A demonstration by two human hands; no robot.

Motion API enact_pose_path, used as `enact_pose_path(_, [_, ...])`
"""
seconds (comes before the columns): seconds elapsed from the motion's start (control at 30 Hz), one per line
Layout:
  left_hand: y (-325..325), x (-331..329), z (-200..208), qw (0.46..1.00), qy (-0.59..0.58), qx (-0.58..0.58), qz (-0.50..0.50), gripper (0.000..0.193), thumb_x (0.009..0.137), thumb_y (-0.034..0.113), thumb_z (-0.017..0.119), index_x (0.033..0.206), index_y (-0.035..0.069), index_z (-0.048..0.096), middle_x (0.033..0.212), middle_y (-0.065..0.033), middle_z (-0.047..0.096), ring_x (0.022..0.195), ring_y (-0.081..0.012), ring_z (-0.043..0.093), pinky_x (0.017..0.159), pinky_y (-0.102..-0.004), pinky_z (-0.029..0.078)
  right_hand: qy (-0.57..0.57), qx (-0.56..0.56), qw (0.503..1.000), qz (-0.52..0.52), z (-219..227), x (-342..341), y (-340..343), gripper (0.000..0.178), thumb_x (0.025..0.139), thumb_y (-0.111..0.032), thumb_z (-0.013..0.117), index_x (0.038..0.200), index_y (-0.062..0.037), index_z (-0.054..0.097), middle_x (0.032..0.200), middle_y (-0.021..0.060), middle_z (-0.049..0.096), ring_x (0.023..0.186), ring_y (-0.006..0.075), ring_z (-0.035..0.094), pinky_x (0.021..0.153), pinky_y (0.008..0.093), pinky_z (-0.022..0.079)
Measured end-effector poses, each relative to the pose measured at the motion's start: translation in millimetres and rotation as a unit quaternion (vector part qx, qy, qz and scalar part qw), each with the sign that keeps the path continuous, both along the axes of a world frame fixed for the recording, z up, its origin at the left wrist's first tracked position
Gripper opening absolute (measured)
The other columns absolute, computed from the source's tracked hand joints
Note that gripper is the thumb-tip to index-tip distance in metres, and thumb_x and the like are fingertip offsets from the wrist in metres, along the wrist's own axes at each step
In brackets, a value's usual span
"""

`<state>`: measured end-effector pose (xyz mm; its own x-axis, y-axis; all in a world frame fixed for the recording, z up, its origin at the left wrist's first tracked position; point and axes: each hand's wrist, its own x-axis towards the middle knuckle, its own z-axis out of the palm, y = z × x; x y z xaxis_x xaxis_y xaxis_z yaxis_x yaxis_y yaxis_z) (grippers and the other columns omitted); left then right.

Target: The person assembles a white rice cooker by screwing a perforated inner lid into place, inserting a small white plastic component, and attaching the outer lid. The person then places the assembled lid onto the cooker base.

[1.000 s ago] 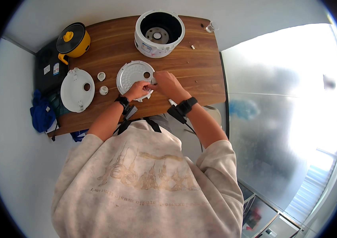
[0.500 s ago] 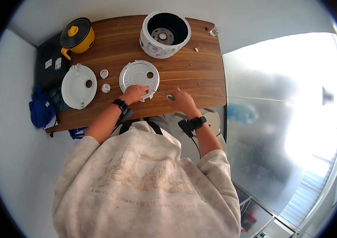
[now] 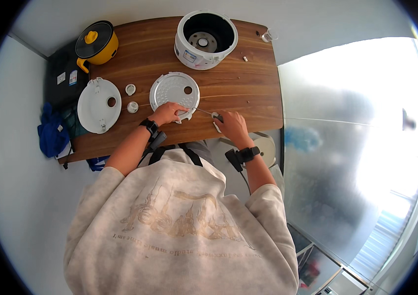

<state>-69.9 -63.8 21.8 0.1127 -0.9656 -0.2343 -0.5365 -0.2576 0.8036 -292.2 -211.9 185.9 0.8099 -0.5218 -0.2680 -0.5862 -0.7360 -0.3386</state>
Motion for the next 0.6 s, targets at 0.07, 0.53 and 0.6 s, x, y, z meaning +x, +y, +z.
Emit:
enact_pose_path(0.07, [0,0,-3,1.000,0.007,-0.002,0.000,0.060,0.067,0.007,0.082,0.121,0.030,0.071,0.087,-0.0056,0.066,0.082,-0.0263,0.064,0.076,-0.0378,0.053,-0.003,-0.009,1.000,0.015,-2,-1,-2,0.030,0.086,-0.027,0.069,0.110,-0.0082,0.072,0.087,0.0213,0.070,0.084,0.0409,0.065,0.075,0.0480,0.052])
enact_pose_path(0.53, [-1,1,-3,1.000,0.017,-0.009,-0.001,0.061,0.067,0.006,0.084,0.121,0.031,0.071,0.082,-0.0062,0.067,0.078,-0.0259,0.065,0.075,-0.0378,0.053,-0.033,-0.121,0.986,0.107,-4,1,-13,0.025,0.082,-0.015,0.070,0.107,-0.0134,0.070,0.098,0.0061,0.068,0.094,0.0303,0.065,0.075,0.0424,0.054])
enact_pose_path(0.6, [-2,2,-4,1.000,0.026,0.011,0.003,0.062,0.067,0.006,0.084,0.122,0.032,0.071,0.081,-0.0060,0.067,0.077,-0.0259,0.065,0.075,-0.0379,0.054,-0.030,-0.130,0.984,0.115,-5,4,-15,0.024,0.081,-0.013,0.071,0.105,-0.0137,0.069,0.100,0.0051,0.068,0.096,0.0287,0.065,0.074,0.0414,0.055])
